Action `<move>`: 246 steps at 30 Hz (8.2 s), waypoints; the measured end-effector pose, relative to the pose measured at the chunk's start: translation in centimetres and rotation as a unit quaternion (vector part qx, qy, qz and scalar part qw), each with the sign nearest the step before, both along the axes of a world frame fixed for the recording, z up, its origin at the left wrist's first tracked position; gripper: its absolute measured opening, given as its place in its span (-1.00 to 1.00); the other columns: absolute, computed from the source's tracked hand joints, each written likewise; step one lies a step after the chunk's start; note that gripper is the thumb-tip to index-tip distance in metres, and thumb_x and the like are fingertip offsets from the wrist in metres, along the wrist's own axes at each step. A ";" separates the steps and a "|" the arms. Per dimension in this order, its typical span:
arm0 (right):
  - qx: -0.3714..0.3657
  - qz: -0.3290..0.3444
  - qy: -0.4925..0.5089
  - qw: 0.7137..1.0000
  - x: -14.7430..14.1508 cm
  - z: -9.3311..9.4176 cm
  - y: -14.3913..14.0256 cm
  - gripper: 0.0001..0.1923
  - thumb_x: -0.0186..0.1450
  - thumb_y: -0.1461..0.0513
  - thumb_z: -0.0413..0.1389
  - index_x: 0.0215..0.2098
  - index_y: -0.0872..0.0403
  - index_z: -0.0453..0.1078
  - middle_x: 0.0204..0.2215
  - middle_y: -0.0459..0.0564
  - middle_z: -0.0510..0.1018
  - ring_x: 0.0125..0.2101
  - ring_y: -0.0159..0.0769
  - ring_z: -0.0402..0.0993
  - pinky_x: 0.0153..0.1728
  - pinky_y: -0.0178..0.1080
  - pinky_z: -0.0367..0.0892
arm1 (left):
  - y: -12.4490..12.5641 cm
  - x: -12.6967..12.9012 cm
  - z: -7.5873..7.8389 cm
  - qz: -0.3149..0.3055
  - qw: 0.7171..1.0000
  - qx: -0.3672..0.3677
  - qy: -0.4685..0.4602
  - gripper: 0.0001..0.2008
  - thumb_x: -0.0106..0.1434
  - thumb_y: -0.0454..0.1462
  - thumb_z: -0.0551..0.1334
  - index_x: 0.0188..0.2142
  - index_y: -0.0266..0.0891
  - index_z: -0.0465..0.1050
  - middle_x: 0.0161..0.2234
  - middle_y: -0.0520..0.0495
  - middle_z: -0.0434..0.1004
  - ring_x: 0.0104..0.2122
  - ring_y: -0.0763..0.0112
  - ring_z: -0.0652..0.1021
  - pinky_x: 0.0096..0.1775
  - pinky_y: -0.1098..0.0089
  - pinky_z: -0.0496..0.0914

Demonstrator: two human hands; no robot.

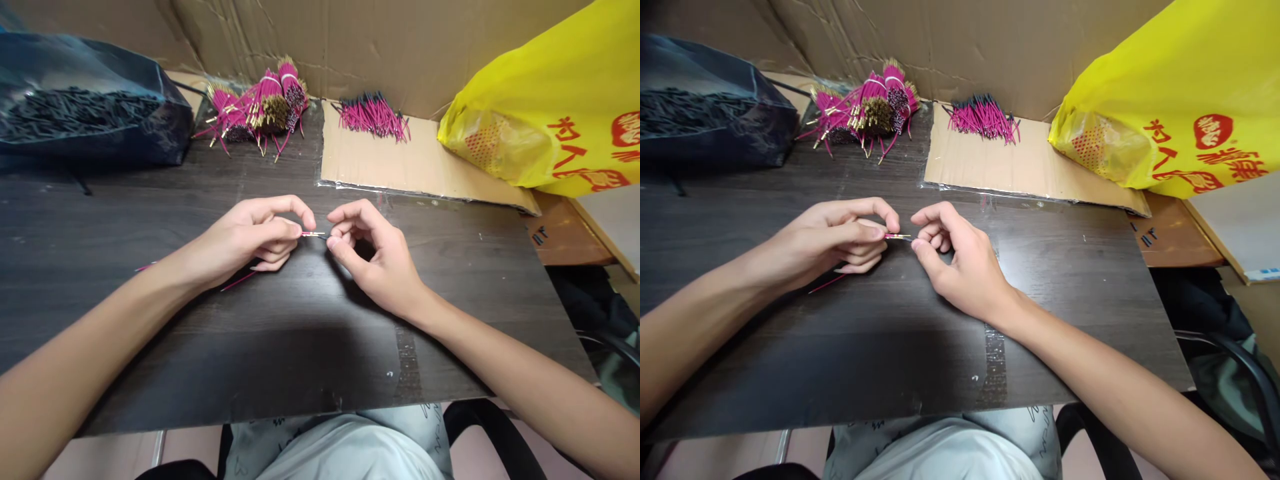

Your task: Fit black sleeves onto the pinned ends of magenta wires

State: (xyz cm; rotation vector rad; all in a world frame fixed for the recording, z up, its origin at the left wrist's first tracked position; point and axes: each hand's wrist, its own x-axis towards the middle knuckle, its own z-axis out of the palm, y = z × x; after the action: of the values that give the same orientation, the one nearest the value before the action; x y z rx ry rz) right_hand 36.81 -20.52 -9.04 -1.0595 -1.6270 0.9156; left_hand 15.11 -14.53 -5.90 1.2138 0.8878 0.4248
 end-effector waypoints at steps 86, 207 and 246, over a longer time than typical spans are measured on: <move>-0.135 0.077 0.127 0.980 0.5 -0.3 0.5 -0.71 0.45 0.04 0.26 -0.06 0.08 0.46 -0.21 -0.02 0.67 -0.28 -0.38 0.65 -0.42 -0.37 0.47 | 0.2 -0.1 -0.7 -0.064 0.996 0.044 -0.046 -0.77 0.42 -0.18 0.30 -0.05 -0.24 0.34 -0.63 0.21 0.24 -0.65 0.63 0.25 -0.60 0.61 0.18; -0.152 0.154 0.130 0.968 1.2 -0.4 0.8 -0.70 0.49 0.09 0.23 0.00 0.16 0.47 -0.13 0.08 0.71 -0.31 -0.41 0.67 -0.36 -0.43 0.52 | 0.2 0.3 -1.6 -0.048 0.987 0.128 -0.079 -0.90 0.40 -0.30 0.29 -0.13 -0.29 0.44 -0.66 0.10 0.40 -0.69 0.56 0.38 -0.62 0.59 0.28; -0.197 0.246 0.113 0.942 1.8 -0.2 1.3 -0.64 0.51 0.02 0.20 0.04 0.14 0.39 -0.15 0.04 0.68 -0.36 -0.45 0.64 -0.41 -0.45 0.44 | 0.7 -0.2 -1.5 -0.114 0.974 0.188 -0.054 -0.60 0.40 -0.26 0.37 0.17 -0.30 0.42 -0.42 -0.03 0.64 -0.58 0.45 0.59 -0.57 0.53 0.49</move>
State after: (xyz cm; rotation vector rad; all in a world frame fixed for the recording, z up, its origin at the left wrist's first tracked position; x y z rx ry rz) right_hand 38.65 -19.21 -9.26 -0.7693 -1.5718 1.6885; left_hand 14.89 -13.87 -7.35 1.6054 0.5786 0.4808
